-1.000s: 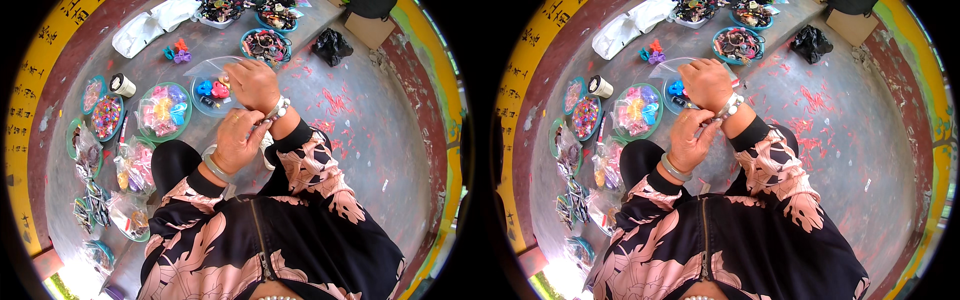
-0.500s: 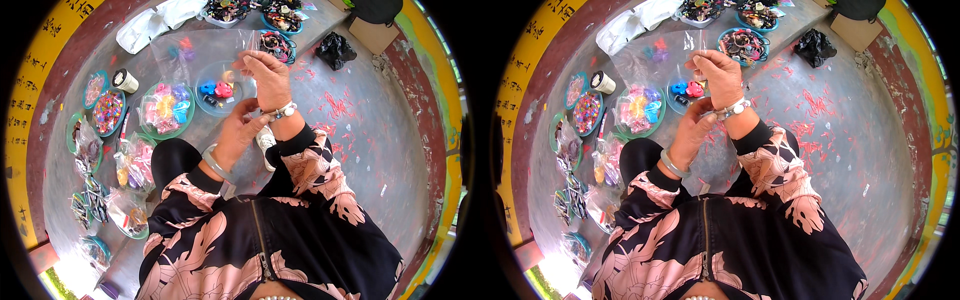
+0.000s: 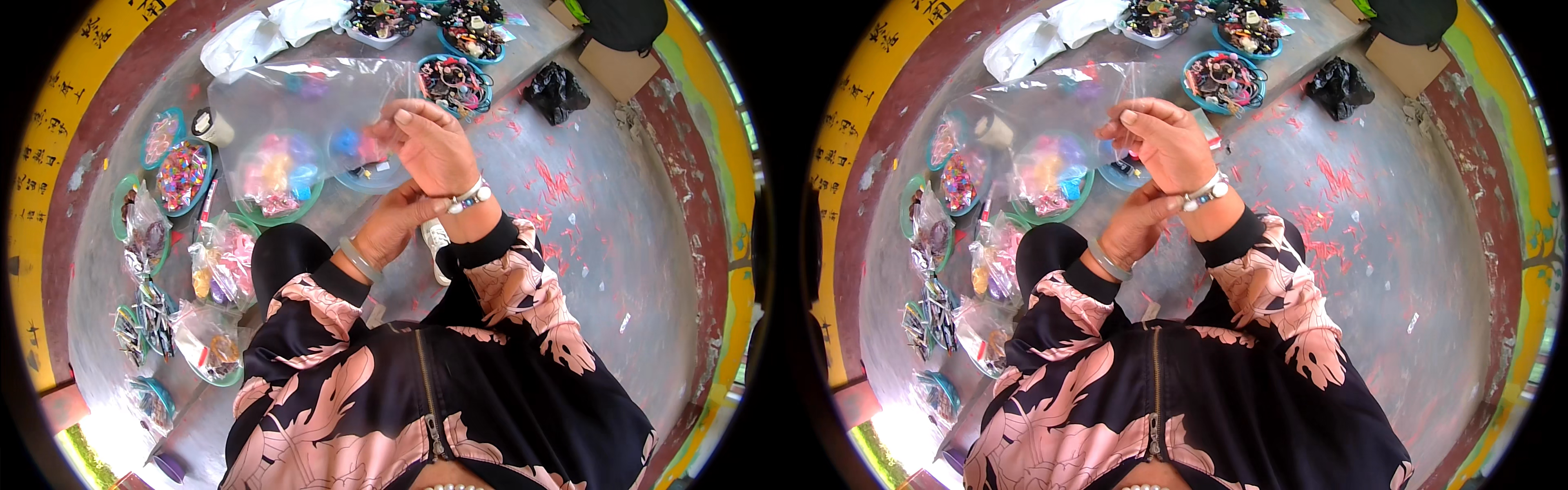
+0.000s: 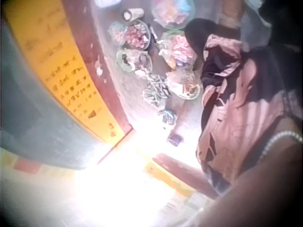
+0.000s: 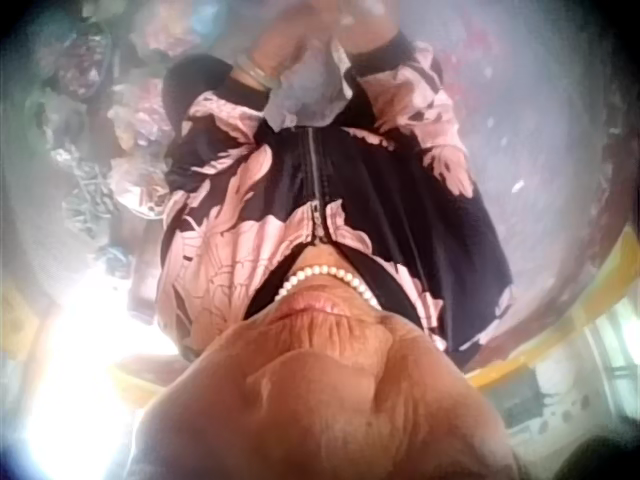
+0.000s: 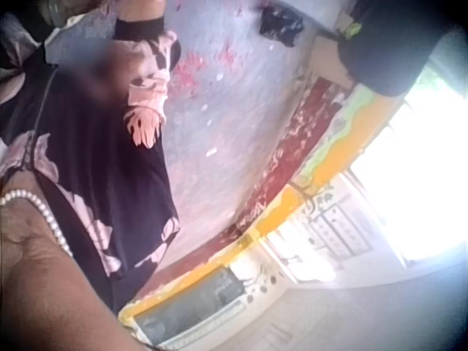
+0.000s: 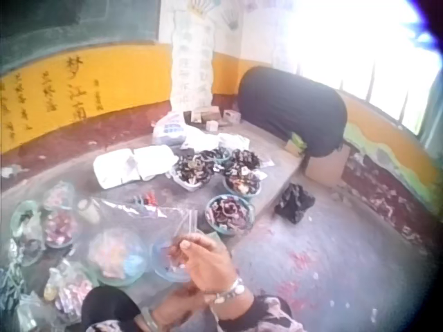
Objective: The person sits on the floor and packs small toys and hair accessories into clear plastic bags. They pick up items from bowls, place them into bags, and seal them.
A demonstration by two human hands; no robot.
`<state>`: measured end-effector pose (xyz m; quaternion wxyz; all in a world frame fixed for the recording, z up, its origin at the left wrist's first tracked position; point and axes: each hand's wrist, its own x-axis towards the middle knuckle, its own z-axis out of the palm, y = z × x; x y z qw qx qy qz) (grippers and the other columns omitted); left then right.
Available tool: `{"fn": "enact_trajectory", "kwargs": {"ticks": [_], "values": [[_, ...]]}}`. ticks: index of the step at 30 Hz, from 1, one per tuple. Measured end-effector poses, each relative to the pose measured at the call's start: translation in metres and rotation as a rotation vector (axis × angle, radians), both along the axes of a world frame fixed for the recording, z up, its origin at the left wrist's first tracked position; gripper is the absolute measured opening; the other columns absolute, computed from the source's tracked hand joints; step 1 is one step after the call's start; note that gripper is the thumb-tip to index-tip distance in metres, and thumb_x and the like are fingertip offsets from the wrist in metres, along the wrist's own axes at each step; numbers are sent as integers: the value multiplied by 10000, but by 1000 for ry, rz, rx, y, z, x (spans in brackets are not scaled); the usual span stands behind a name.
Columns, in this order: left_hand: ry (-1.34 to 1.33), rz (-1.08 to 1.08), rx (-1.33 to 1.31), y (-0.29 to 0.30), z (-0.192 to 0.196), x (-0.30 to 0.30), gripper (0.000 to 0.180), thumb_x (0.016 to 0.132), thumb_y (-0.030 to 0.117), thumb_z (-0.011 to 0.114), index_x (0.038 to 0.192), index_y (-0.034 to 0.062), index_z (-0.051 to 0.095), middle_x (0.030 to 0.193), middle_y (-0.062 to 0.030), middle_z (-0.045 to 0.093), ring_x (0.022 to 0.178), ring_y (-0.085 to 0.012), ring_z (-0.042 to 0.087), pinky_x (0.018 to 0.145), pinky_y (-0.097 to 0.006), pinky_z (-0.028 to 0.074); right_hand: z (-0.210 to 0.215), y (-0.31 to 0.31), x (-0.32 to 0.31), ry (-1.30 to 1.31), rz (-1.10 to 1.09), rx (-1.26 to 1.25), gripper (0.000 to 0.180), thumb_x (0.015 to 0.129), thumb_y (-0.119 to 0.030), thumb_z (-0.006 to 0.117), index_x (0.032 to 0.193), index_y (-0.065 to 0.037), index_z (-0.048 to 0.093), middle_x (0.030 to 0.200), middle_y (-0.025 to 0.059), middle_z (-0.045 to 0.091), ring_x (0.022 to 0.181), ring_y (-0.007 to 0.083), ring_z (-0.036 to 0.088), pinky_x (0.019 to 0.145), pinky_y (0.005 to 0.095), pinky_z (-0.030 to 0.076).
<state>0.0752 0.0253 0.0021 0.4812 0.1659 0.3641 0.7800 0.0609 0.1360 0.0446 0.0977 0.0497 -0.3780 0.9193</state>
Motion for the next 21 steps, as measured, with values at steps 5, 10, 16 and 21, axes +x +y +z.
{"fn": "enact_trajectory", "kwargs": {"ticks": [5,10,16,21], "values": [[177,7,-67,-5,12,-2,345,819,209,620,1087,11,533,1036,-43,563,943,-116,508,784,-243,411,8,12,0,-45,-147,370,142,808,-81,584,918,-3,630,928,109,642,816,187,627,678,290,480],[1044,353,-613,-33,7,-26,307,804,219,630,1024,23,547,957,-99,558,807,-160,535,575,-260,435,-6,21,-1,57,-651,1459,151,750,-17,597,892,-45,641,1050,153,594,826,266,622,686,314,503],[1240,1002,-583,-30,35,-39,310,748,158,655,984,3,528,950,-143,546,825,-257,536,617,-305,464,-12,-1,5,285,-579,1901,131,705,-93,602,816,-29,634,1062,178,568,1064,335,506,871,407,405],[1499,709,-814,-52,17,-57,252,727,80,581,957,-12,535,931,-196,559,894,-347,531,730,-419,442,-27,-16,7,497,-363,2077,182,698,-152,531,795,-45,643,1043,147,577,1111,307,477,957,411,344]]}}
